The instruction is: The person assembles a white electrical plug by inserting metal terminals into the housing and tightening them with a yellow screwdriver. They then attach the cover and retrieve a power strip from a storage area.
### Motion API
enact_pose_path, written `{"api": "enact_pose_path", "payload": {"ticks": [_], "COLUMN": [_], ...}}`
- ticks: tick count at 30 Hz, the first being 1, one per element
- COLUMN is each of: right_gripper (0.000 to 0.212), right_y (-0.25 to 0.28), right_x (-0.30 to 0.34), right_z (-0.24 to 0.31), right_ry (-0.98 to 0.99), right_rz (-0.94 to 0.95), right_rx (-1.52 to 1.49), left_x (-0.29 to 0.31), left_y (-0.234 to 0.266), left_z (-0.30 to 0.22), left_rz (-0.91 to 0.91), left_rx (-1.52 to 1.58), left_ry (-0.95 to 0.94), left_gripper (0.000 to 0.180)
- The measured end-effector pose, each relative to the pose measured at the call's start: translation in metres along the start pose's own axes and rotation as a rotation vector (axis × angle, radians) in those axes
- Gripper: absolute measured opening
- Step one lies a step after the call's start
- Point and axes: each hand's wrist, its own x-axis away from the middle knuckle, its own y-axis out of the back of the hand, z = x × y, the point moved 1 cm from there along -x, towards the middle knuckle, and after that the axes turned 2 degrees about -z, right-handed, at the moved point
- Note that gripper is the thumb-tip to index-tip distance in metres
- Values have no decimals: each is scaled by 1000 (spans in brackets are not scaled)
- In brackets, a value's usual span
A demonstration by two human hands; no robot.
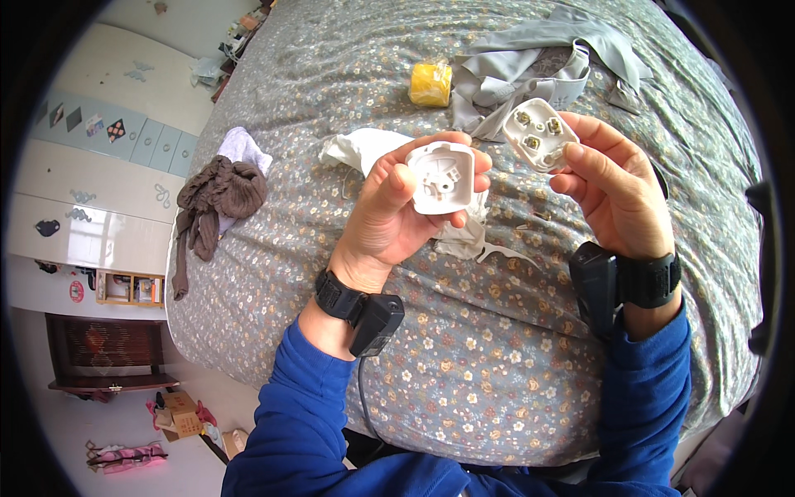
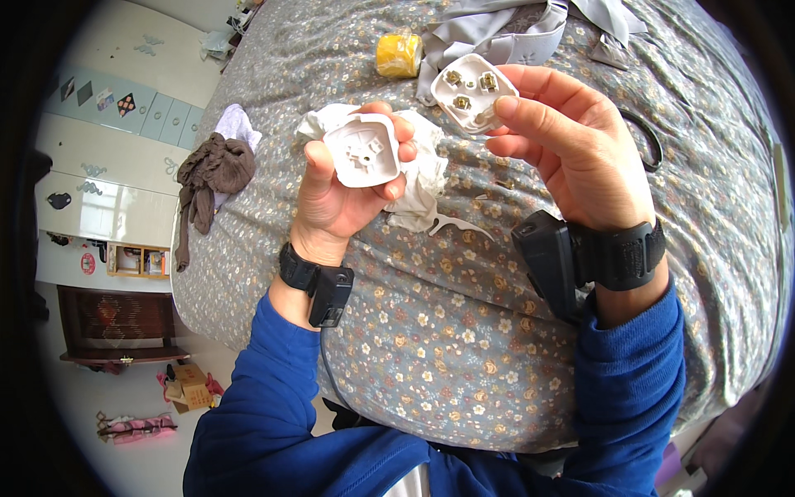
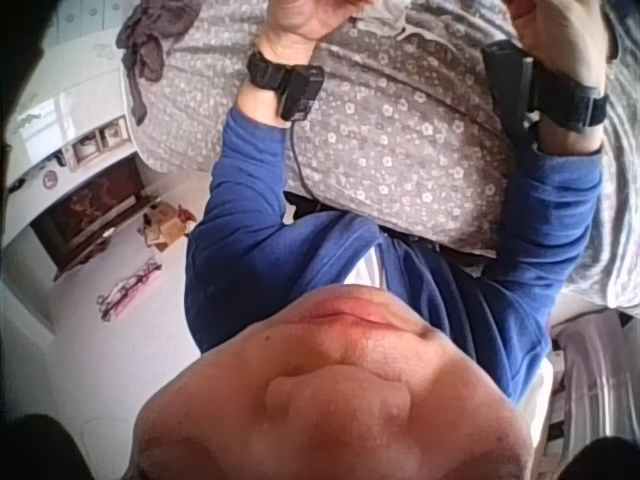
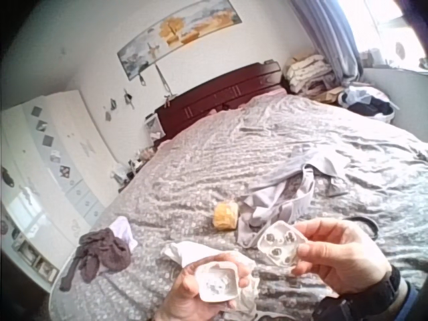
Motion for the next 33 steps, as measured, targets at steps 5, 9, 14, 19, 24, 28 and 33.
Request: {"api": "enact_pose_path", "payload": {"ticks": [5, 9, 14, 19, 24, 28, 33], "right_gripper": [35, 33, 30, 33, 34, 35, 40], "right_y": [0, -5, -12, -16, -16, -15, -12], "right_x": [1, 3, 6, 7, 8, 7, 6], "right_z": [1, -1, -4, -10, -12, -15, -17], "right_ry": [-35, -115, -205, -231, -266, -287, -292], "right_rz": [13, 71, 164, 223, 231, 261, 270], "right_rx": [0, -11, 14, 59, 49, 1, 41], "left_x": [-4, 0, 4, 5, 6, 6, 6], "left_y": [-3, -13, -28, -35, -38, -38, -38], "left_z": [-6, -17, -19, -21, -16, -11, -11], "left_rz": [-28, -68, -47, 22, 10, -6, 2], "left_rx": [-125, -342, -568, -879, -939, -900, -935], "left_ry": [-218, -447, -544, -588, -612, -583, -570], "left_gripper": [68, 60, 62, 63, 63, 63, 63]}}
